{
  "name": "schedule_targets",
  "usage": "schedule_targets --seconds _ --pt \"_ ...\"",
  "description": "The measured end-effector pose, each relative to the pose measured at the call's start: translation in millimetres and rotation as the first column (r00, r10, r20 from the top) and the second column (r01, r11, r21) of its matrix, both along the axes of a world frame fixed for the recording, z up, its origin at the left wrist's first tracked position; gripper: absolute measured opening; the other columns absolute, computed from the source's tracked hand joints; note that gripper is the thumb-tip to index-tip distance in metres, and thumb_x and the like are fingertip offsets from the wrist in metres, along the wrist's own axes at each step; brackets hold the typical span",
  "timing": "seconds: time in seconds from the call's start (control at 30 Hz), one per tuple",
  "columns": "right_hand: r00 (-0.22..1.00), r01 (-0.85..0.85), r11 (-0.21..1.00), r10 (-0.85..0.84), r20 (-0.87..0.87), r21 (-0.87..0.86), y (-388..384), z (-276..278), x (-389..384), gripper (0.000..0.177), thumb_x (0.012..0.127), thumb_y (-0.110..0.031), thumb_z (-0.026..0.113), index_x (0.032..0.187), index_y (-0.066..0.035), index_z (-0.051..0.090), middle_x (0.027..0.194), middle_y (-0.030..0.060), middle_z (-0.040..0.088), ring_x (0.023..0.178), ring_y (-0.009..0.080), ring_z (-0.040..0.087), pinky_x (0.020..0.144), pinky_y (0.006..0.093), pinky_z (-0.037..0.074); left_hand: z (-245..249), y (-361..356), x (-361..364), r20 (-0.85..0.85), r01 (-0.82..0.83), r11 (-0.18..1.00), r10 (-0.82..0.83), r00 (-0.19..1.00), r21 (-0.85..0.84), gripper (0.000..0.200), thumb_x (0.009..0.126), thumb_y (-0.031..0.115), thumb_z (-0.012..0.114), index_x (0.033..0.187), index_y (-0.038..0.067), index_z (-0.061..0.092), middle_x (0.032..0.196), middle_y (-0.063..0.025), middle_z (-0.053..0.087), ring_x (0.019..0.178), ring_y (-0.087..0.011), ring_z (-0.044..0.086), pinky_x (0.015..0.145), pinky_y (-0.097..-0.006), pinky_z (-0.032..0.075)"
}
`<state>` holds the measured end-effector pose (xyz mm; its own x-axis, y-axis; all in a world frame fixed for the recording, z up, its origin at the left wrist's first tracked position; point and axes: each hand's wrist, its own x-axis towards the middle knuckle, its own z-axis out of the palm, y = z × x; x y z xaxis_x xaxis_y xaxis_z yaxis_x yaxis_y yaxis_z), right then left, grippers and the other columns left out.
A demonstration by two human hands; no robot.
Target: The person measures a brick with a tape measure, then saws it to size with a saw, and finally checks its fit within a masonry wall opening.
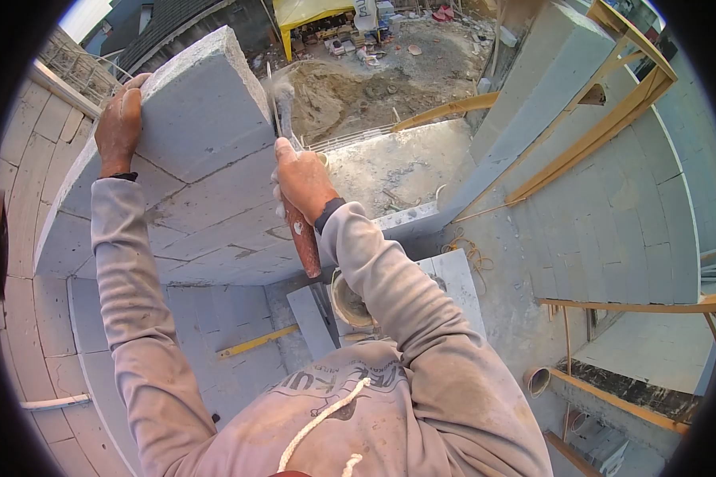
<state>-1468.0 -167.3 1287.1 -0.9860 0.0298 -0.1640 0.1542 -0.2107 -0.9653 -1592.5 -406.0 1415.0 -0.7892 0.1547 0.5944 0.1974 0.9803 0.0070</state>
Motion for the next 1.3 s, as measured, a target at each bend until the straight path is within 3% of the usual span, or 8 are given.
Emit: schedule_targets --seconds 0.07,0.4,0.47,0.7,0.8,0.9,0.97,1.3 --pt "0.97 -0.071 0.995 0.086 0.23 -0.072 3.7 -8.1 -7.2 0.055 0.1 -0.044 0.042 0.073 0.001 0.058 0.057 0.0081 0.054 0.051 0.0204 0.057 0.042 0.0369 0.046 0.8 -2.2 -1.2 -0.016 -0.011 0.996 0.01 1.0 -0.089 0.045 0.093 0.028 0.031 0.12 0.019 0.065 0.128 0.0018 0.062 0.106 -0.0266 0.064 0.092 -0.0351 0.05" --pt "0.923 0.086 0.988 -0.032 -0.383 0.125 5.6 3.1 11.2 0.059 0.101 -0.049 0.038 0.074 0.0 0.055 0.054 0.0054 0.051 0.042 0.013 0.049 0.039 0.0272 0.04 -4.2 -7.9 -6.5 0.018 0.051 0.996 -0.052 0.998 0.068 0.049 0.09 0.026 0.03 0.123 0.012 0.063 0.127 -0.0098 0.061 0.115 -0.03 0.057 0.1 -0.0358 0.041" --pt "0.962 0.019 0.988 0.024 -0.272 0.156 2.5 -21.0 12.9 0.059 0.101 -0.049 0.037 0.074 -0.001 0.054 0.055 0.0049 0.051 0.043 0.0125 0.049 0.041 0.0266 0.04 -4.7 -13.7 -12.1 -0.012 0.014 1.0 -0.014 1.0 0.027 0.047 0.091 0.031 0.03 0.12 0.021 0.065 0.125 0.0006 0.064 0.106 -0.0262 0.064 0.09 -0.0358 0.05" --pt "0.963 0.045 0.997 -0.027 -0.267 0.063 2.9 -35.5 9.1 0.058 0.101 -0.048 0.037 0.074 0.0 0.056 0.054 0.0062 0.051 0.043 0.0142 0.05 0.041 0.0292 0.041 -1.4 -7.1 -6.0 0.0 0.056 0.995 -0.056 0.998 0.077 0.051 0.088 0.034 0.03 0.122 0.021 0.066 0.123 -0.0049 0.065 0.102 -0.0285 0.065 0.089 -0.0374 0.049" --pt "0.982 0.052 0.938 0.014 -0.189 0.342 -0.6 -74.2 2.8 0.058 0.1 -0.048 0.038 0.074 0.0 0.057 0.053 0.0066 0.051 0.044 0.0153 0.051 0.042 0.0304 0.043 2.1 0.3 2.2 0.062 0.033 0.995 -0.039 0.997 0.094 0.05 0.09 0.028 0.03 0.124 0.012 0.062 0.127 -0.0091 0.062 0.114 -0.03 0.058 0.098 -0.0348 0.042" --pt "0.981 -0.085 0.99 0.064 0.185 0.109 9.3 -66.5 12.6 0.057 0.1 -0.047 0.039 0.074 0.0 0.058 0.054 0.0064 0.051 0.046 0.0162 0.053 0.044 0.0317 0.044 0.7 -6.4 -8.8 0.019 0.015 0.999 -0.016 1.0 0.043 0.051 0.088 0.032 0.03 0.122 0.019 0.065 0.126 -0.0072 0.063 0.109 -0.0287 0.062 0.094 -0.0361 0.046" --pt "0.998 -0.028 0.98 0.037 -0.041 0.197 9.2 -46.4 18.2 0.061 0.101 -0.046 0.035 0.076 0.004 0.06 0.065 0.0208 0.059 0.066 0.0391 0.06 0.067 0.045 0.047 1.9 -7.3 -6.6 0.07 0.039 0.993 -0.047 0.996 0.113 0.051 0.088 0.034 0.031 0.123 0.019 0.065 0.126 -0.0073 0.063 0.113 -0.0287 0.059 0.096 -0.0357 0.044" --pt "0.998 -0.031 0.964 0.046 -0.052 0.265 1.8 -63.5 -0.3 0.062 0.102 -0.044 0.032 0.075 0.004 0.06 0.067 0.0239 0.06 0.069 0.0449 0.059 0.069 0.0482 0.047 1.9 -8.7 -7.9 0.048 0.002 0.999 -0.004 0.999 0.041 0.05 0.09 0.03 0.029 0.125 0.018 0.063 0.128 -0.0065 0.062 0.114 -0.0299 0.058 0.098 -0.0362 0.043"
